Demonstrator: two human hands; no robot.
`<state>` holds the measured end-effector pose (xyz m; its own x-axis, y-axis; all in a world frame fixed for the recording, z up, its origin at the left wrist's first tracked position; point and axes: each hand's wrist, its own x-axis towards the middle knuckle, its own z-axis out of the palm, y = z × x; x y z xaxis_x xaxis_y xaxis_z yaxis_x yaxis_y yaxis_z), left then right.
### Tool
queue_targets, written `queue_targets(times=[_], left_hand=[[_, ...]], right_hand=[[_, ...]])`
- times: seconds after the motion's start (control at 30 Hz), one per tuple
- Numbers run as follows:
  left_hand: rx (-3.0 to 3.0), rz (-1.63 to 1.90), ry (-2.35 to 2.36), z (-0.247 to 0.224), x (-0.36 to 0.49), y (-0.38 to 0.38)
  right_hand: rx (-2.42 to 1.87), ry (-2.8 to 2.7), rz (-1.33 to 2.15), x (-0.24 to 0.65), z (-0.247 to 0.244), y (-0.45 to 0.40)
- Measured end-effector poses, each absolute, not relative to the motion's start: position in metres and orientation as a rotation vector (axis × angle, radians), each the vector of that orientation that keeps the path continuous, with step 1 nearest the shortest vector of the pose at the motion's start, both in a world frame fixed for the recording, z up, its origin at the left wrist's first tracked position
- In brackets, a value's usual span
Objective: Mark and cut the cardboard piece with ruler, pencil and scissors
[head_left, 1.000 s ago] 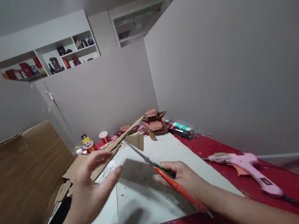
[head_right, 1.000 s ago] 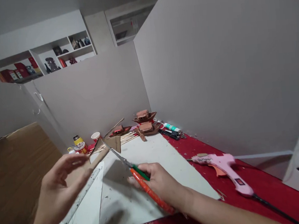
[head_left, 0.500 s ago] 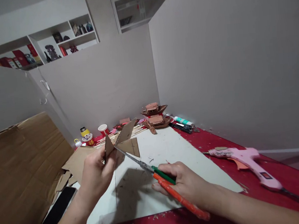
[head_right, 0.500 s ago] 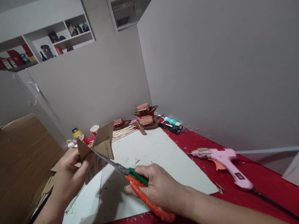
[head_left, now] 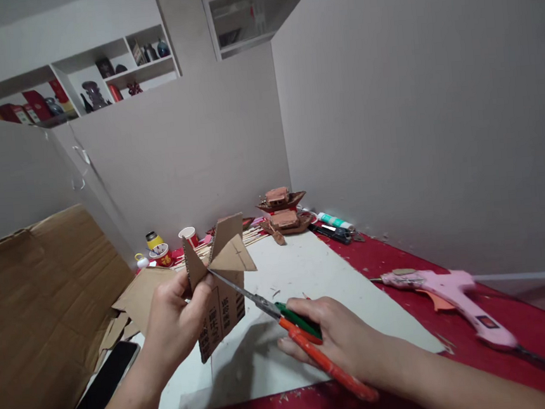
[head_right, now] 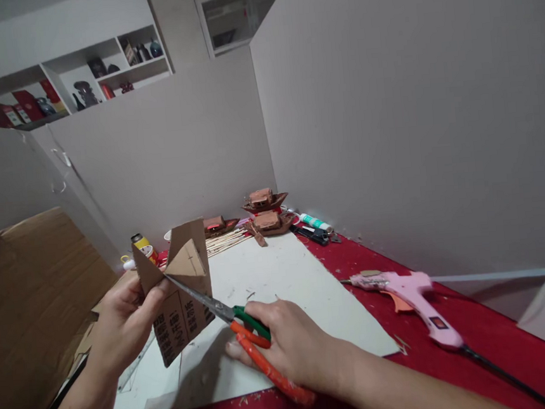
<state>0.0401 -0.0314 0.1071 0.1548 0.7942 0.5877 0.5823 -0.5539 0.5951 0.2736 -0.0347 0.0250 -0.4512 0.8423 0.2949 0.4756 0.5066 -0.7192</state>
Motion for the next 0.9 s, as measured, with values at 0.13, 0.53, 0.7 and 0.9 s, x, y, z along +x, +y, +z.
queue_targets(times=[0.13, 0.53, 0.7, 0.9], left_hand=[[2.407, 1.44, 1.353, 0.104, 0.041, -0.03], [3.007, 2.038, 1.109, 0.096, 0.027, -0.008], [3.152, 2.057, 1.091, 0.09, 0.018, 0.002], [3.462, 1.673, 0.667, 0.071, 0.032, 0.0]], right_hand=[[-1.012, -2.122, 0.864, 0.275, 0.029, -0.036], [-0.755, -1.859, 1.086, 0.276, 0.01, -0.028], [-0.611, -1.449, 1.292, 0.271, -0.002, -0.028], [-0.485, -1.112, 1.368, 0.263, 0.012, -0.03]])
